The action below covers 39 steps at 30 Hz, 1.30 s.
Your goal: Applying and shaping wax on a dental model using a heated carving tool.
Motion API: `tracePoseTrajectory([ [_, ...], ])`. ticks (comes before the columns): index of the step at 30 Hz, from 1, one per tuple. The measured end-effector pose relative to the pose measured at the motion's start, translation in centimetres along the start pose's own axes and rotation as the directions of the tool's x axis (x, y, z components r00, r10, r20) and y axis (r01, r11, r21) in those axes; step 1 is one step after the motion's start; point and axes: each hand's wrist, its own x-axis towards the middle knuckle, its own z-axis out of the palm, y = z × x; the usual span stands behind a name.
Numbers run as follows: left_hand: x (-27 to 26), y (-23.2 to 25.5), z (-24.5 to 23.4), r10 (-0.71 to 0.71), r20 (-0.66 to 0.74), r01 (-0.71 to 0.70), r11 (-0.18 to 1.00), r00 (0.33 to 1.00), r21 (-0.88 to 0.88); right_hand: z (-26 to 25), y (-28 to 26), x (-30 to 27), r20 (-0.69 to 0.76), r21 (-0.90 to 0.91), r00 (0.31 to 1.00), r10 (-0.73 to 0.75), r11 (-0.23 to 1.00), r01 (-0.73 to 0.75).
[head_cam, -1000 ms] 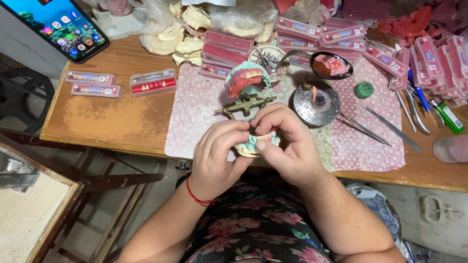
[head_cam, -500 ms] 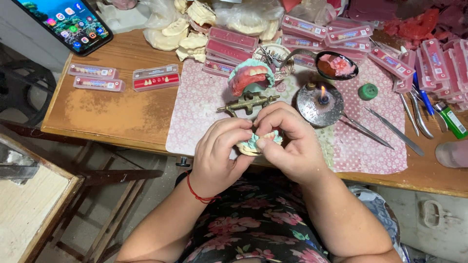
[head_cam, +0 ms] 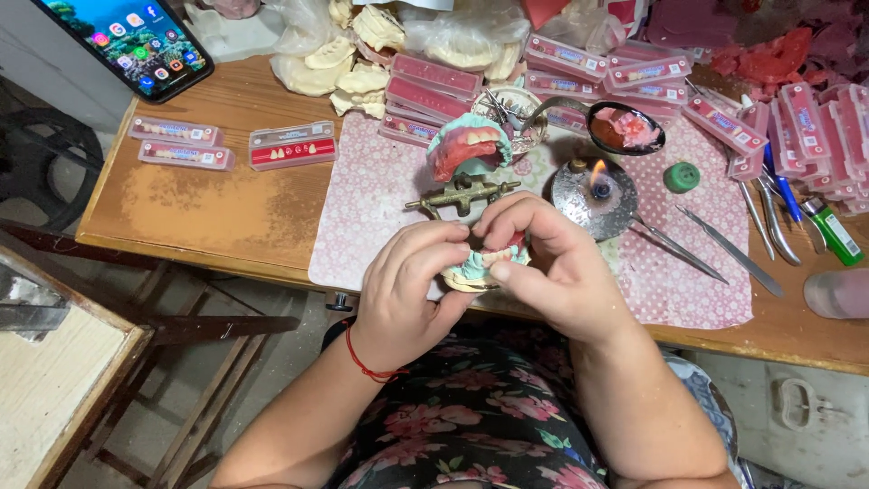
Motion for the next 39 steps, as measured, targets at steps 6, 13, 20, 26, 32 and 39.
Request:
tracePoseTrajectory([
  [6, 0.0, 0.2, 0.1, 0.105, 0.017, -0.106, 0.983, 0.994, 0.151, -0.6, -0.5, 0.5, 0.075, 0.057, 0.995, 0.060, 0.996, -0.064],
  [13, 0.2, -0.1, 0.0, 0.162, 0.033, -0.164, 0.935, 0.986, 0.316, -1.2, -1.0, 0.9, 0.184, -0.018, 0.971, 0.149, 0.989, -0.149],
  [20, 2.2, 1.7, -2.5, -0.024, 0.300, -0.020, 0.989, 0.954, 0.144, -0.9, -2.5, 1.2, 0.210, -0.040, 0.944, 0.255, 0.967, -0.252],
  [26, 2.2, 0.6, -2.1, 0.155, 0.279, -0.226, 0.943, 0.948, 0.243, -1.1, -2.6, 1.2, 0.211, -0.051, 0.942, 0.260, 0.966, -0.255],
  [32, 2.1, 0.2, -2.3, 0.208, 0.309, -0.293, 0.919, 0.928, 0.262, -1.4, -2.2, 1.2, 0.234, -0.081, 0.943, 0.238, 0.971, -0.225],
  [39, 2.2, -0.1, -2.3, 0.232, 0.297, -0.299, 0.933, 0.926, 0.202, -1.4, -2.1, 1.2, 0.240, -0.074, 0.938, 0.250, 0.968, -0.239],
])
